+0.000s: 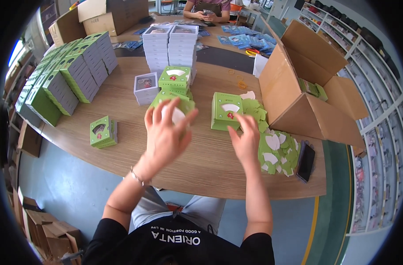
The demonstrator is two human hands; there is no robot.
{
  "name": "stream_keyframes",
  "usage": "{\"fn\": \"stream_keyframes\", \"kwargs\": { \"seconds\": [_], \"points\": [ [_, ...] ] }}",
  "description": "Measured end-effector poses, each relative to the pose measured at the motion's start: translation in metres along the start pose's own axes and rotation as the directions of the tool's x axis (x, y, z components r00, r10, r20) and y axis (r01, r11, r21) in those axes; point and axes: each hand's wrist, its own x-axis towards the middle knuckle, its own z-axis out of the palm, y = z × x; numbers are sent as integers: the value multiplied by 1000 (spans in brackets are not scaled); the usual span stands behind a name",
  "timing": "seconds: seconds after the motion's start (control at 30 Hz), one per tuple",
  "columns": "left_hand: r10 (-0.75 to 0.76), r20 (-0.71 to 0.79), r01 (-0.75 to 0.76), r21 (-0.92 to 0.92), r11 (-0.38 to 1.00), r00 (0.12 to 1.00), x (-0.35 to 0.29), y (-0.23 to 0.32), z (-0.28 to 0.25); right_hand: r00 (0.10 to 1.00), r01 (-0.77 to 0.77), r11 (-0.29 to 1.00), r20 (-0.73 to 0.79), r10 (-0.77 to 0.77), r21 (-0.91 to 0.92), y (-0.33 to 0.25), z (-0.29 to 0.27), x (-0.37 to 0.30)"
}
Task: The person packs small character-themed items into green boxes by hand, then organizes the filled green boxes into a larger cardboard shipping carton.
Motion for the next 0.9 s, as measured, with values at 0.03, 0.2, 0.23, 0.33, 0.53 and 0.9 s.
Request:
{"fn": "stream_keyframes", "kwargs": {
  "seconds": [0.03,0.2,0.23,0.33,0.53,0.9],
  "points": [
    [-9,11,9,46,999,1000,9,-14,11,997,26,1000,72,-25,-14,3,-2,15],
    [-72,61,62,153,986,996,35,-58,61,752,42,948,635,177,-314,31,16,90],
    [-116,91,104,125,987,989,41,-57,63,732,82,942,660,166,-327,41,18,100],
    [-126,102,110,157,982,987,53,-52,62,575,77,973,806,137,-220,57,20,122],
    [95,-210,-110,-60,992,973,29,-36,32,683,70,960,714,153,-273,51,17,110],
    [77,-32,-83,-367,926,997,-49,10,27,571,112,932,790,223,-344,42,17,114]
  ]
}}
